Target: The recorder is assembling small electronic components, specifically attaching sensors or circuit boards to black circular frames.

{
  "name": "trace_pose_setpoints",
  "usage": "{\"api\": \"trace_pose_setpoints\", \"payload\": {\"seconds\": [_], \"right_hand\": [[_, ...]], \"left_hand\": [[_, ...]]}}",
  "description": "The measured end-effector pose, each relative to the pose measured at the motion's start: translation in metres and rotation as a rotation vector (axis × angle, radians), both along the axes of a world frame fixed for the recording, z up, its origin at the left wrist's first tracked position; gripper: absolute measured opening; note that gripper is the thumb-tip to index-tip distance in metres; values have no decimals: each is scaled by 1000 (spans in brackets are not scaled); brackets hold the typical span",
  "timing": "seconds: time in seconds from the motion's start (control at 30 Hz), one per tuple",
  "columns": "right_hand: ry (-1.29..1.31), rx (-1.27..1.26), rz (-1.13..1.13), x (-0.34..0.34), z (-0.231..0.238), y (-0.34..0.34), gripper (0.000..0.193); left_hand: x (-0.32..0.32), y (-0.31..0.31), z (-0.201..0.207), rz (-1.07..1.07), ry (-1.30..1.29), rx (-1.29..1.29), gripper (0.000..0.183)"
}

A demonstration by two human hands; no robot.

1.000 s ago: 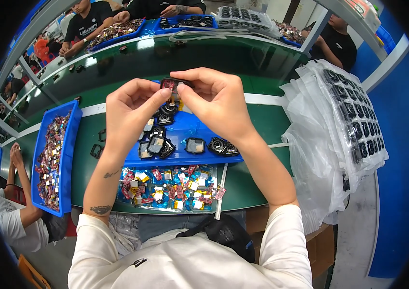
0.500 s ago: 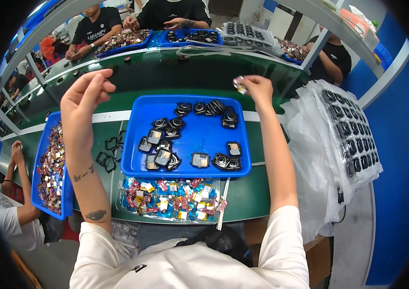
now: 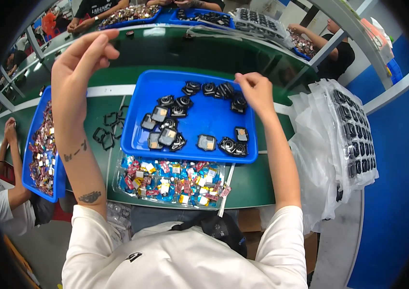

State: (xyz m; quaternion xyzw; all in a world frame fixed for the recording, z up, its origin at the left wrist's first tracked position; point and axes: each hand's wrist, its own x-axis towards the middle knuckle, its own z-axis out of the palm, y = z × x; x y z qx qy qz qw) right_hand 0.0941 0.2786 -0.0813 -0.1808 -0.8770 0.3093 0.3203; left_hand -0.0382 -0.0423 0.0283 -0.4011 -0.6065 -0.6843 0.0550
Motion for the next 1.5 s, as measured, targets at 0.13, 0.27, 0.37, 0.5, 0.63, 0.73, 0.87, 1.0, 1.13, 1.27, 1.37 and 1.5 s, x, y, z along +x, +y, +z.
{"api": "trace_pose_setpoints", "payload": {"seconds": [0.13, 0.27, 0.37, 0.5, 0.63, 0.73, 0.87, 1.0, 1.13, 1.27, 1.37, 1.5], "right_hand": [[-357, 333, 319, 33, 9, -89, 27], [-538, 374, 389, 50, 3, -107, 24], [-318, 375, 241, 57, -4, -108, 22], [-232, 297, 575, 73, 11, -146, 21], [-208, 421, 693, 83, -4, -176, 22], [-142, 335, 690, 79, -15, -180, 19], [-102, -65, 743, 79, -7, -169, 10], [112, -149, 661, 65, 33, -152, 16], [316, -314, 554, 55, 66, -151, 29], [367, -170, 600, 47, 74, -141, 27], [375, -159, 604, 46, 76, -141, 26], [342, -87, 634, 51, 79, -131, 17]], "left_hand": [[3, 9, -5, -79, 106, -133, 25], [11, 19, -15, -206, 130, -129, 21], [20, 27, -17, -234, 165, -176, 22], [19, 27, -24, -194, 205, -216, 22], [22, 31, -24, -191, 244, -212, 22], [26, 30, -20, -218, 246, -321, 21], [30, 30, -16, -241, 271, -372, 19], [36, 30, -19, -369, 240, -301, 18], [44, 27, -16, -439, 185, -348, 16], [53, 26, -10, -486, 111, -367, 15], [50, 24, -10, -478, 149, -355, 13], [50, 29, -11, -583, 26, -363, 13]]}}
